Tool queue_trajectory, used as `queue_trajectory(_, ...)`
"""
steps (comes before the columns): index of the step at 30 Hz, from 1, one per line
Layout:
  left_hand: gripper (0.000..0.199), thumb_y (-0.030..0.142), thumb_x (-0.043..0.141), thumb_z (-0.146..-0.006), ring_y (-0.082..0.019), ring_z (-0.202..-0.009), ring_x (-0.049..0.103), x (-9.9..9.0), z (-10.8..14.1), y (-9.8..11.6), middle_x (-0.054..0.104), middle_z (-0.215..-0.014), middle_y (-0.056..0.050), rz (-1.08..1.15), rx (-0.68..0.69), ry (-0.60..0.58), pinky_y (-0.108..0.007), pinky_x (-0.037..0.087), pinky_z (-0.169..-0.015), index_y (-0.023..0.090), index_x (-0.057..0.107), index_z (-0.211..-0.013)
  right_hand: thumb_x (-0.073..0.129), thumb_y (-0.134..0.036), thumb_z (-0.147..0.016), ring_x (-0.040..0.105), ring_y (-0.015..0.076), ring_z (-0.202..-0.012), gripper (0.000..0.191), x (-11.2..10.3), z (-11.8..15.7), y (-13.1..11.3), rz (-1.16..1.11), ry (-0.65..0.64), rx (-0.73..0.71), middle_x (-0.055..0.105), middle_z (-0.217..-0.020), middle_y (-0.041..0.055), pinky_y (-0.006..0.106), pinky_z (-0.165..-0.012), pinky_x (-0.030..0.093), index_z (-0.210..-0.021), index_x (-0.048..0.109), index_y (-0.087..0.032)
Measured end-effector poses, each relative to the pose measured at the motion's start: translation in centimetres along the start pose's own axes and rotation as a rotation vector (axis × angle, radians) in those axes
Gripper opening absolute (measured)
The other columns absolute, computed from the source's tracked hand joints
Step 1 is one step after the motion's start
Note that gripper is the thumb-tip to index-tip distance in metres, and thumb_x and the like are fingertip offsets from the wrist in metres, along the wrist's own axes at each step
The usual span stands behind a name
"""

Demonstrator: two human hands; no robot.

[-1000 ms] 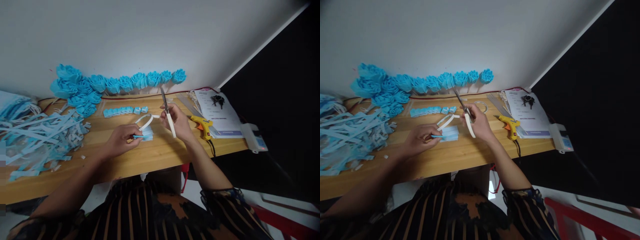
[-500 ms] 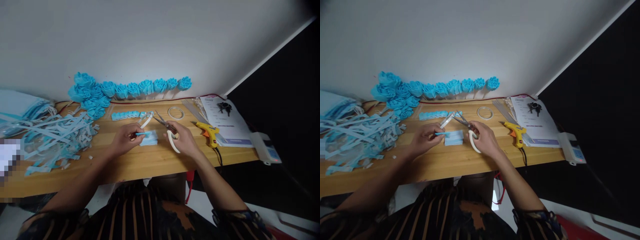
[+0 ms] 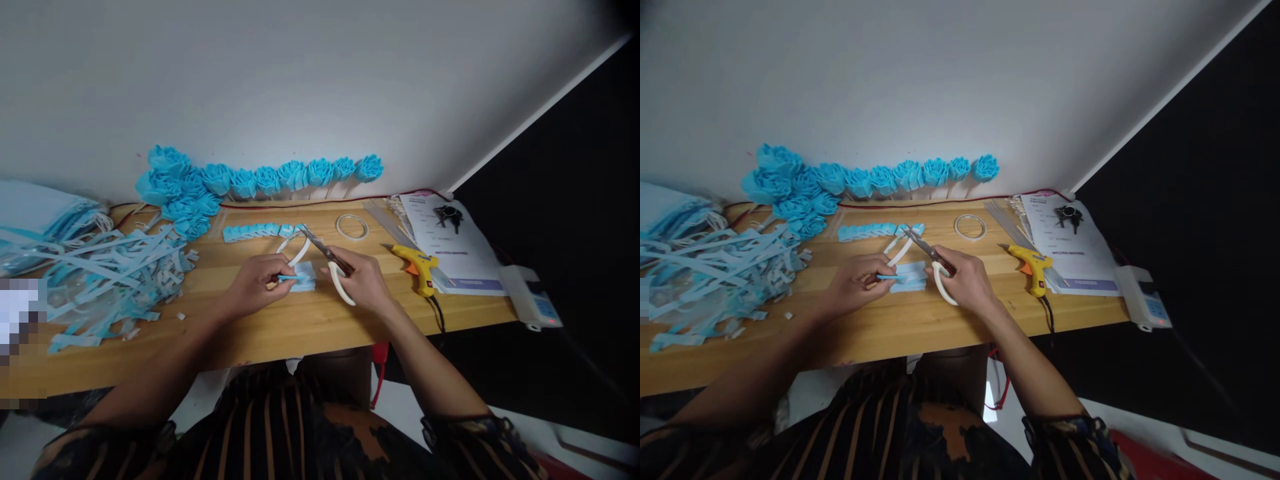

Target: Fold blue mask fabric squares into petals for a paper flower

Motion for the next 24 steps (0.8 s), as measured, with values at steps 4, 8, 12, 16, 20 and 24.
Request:
queue_trajectory(4,0.011,0.013,0.063,-0.087,-0.007,-0.053,0.05,0.0,0.0,0.0,0.064,-0.067,0.001,-0.001,-0.014,0.003,-0.019,0.034,-0.051,0.017,0.066,-0.077,0.075,-0.038,-0.084,0.066,0.0182,-0.067,0.032,0.1,0.1,0.0,-0.002,0.018,0.003,0.081,-0.087,0.0039,0.03,-0.065,0.051,-0.111,0.08,-0.022)
queue_trajectory(8,0.012,0.014,0.063,-0.087,-0.007,-0.052,0.049,0.0,0.0,-0.2,0.064,-0.067,0.0,-0.005,-0.042,0.001,-0.02,0.034,-0.05,0.017,0.065,-0.076,0.075,-0.039,-0.084,0.069,0.0195,-0.068,0.032,0.2,0.3,0.1,-0.025,0.02,0.011,0.083,-0.093,0.0052,0.032,-0.065,0.055,-0.111,0.082,-0.023)
queue_trajectory(12,0.011,0.015,0.064,-0.087,-0.007,-0.053,0.05,0.1,0.1,-0.4,0.063,-0.066,0.0,0.003,-0.045,0.012,-0.02,0.035,-0.05,0.017,0.065,-0.076,0.077,-0.041,-0.083,0.071,0.0207,-0.07,0.034,0.3,0.4,0.3,-0.085,0.03,0.035,0.083,-0.096,0.0062,0.035,-0.067,0.058,-0.112,0.082,-0.024)
queue_trajectory(16,0.012,0.017,0.064,-0.087,-0.007,-0.053,0.051,0.1,0.1,-0.5,0.062,-0.066,0.0,0.032,-0.101,0.009,-0.019,0.035,-0.05,0.016,0.066,-0.075,0.081,-0.042,-0.077,0.069,0.0204,-0.072,0.036,0.7,0.3,0.4,-0.193,0.037,0.094,0.082,-0.093,0.0049,0.035,-0.069,0.058,-0.109,0.083,-0.024)
queue_trajectory(20,0.014,0.019,0.064,-0.087,-0.008,-0.055,0.053,0.0,0.2,-0.8,0.065,-0.069,-0.002,0.087,-0.174,0.029,-0.02,0.038,-0.051,0.016,0.064,-0.073,0.086,-0.046,-0.069,0.056,0.0131,-0.061,0.047,0.8,0.1,0.1,-0.427,-0.066,0.211,0.071,-0.075,-0.0002,0.028,-0.06,0.05,-0.108,0.082,-0.021)
queue_trajectory(24,0.015,0.021,0.063,-0.088,-0.009,-0.054,0.052,0.1,0.4,-1.2,0.065,-0.068,-0.001,0.109,-0.237,0.064,-0.02,0.038,-0.051,0.016,0.064,-0.074,0.086,-0.05,-0.068,0.039,0.0084,-0.053,0.052,0.6,0.2,-0.7,-0.637,-0.219,0.263,0.053,-0.061,-0.006,0.024,-0.051,0.039,-0.11,0.08,-0.021)
Point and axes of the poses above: each hand's wrist, its own z-axis away from the middle knuckle, its own x-axis out of the palm, y = z × x, the point moved 1 cm from there along -z, towards the middle knuckle
